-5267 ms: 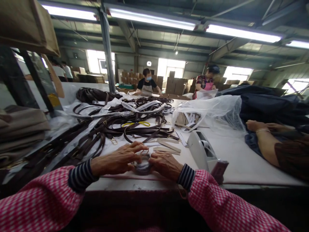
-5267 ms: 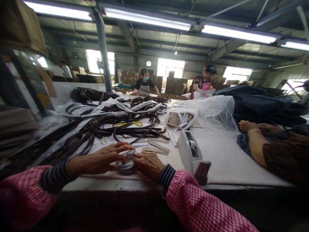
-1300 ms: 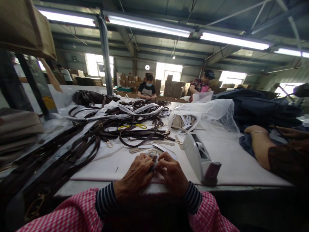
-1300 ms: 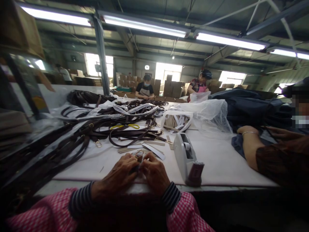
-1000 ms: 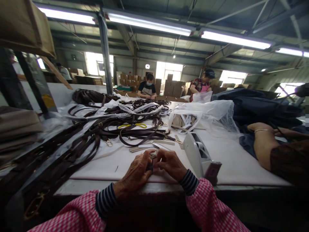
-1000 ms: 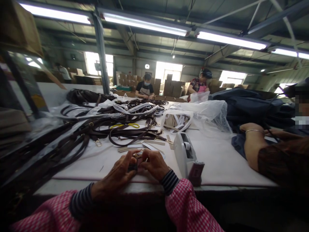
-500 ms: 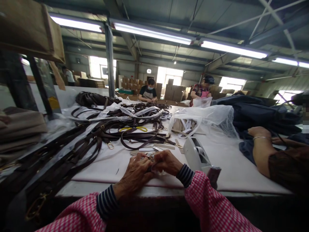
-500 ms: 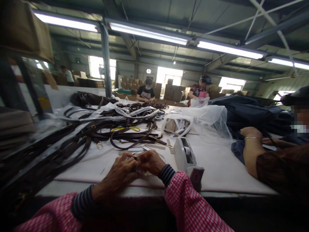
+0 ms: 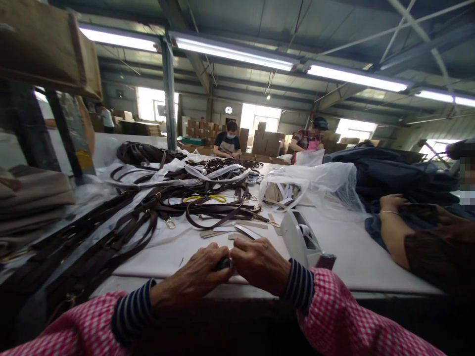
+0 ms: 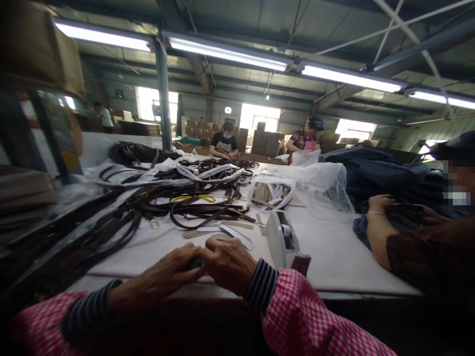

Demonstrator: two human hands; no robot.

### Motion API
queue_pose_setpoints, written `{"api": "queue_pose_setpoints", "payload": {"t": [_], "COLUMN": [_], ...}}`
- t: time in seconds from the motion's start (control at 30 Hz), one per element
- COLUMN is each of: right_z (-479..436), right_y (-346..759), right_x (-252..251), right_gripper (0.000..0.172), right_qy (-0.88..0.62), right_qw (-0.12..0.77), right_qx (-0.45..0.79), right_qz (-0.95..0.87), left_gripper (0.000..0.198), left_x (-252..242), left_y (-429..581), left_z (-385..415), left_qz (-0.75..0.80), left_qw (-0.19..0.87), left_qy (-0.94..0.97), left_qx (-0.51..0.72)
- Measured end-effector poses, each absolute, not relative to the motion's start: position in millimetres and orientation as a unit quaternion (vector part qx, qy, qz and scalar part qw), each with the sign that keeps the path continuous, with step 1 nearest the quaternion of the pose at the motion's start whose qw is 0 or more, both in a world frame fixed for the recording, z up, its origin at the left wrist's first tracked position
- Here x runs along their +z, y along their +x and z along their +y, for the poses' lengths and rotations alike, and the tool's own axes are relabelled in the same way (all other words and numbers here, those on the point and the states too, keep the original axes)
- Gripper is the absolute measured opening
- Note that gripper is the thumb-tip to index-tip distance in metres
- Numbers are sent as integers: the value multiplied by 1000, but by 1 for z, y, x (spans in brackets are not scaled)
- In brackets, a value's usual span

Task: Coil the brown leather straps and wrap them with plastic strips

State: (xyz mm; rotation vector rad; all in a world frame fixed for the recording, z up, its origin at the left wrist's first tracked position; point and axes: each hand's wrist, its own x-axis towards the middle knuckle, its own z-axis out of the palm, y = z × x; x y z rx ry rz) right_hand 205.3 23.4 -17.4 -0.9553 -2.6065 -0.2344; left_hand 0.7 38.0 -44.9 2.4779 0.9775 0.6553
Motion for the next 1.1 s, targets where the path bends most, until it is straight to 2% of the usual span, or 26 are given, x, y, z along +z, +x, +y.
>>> {"api": "queue_pose_setpoints", "payload": {"t": [0.1,0.23,0.33,0.43,0.53,0.63,0.77,0.83,0.93,1.0,1.1], "right_z": [13,2,-10,-17,-20,-23,-34,-41,-48,-49,-42], "right_y": [205,207,207,205,201,200,224,253,313,352,388], "right_x": [-28,-36,-42,-53,-65,-69,-52,-36,-12,-3,-6], "right_gripper": [15,17,30,48,53,53,54,44,23,21,30], "right_qy": [-310,-359,-392,-406,-408,-418,-425,-454,-554,-630,-676], "right_qw": [206,253,283,320,355,380,430,469,513,506,463], "right_qx": [-137,-32,16,-4,-32,-6,26,-22,-61,13,172], "right_qz": [-918,-898,-875,-856,-840,-825,-796,-757,-653,-589,-547], "left_gripper": [16,13,16,18,22,27,29,31,33,34,33], "left_x": [-51,-52,-44,-38,-37,-33,-30,-33,-43,-48,-49], "left_y": [3,5,3,2,4,8,11,11,11,12,11], "left_z": [31,29,32,35,38,39,41,44,48,50,52], "left_qz": [396,418,415,406,404,410,409,420,428,431,426], "left_qw": [216,244,394,542,612,577,443,392,377,386,408], "left_qy": [866,833,764,662,595,628,736,758,748,737,718], "left_qx": [216,267,298,321,328,323,307,310,339,350,369]}}
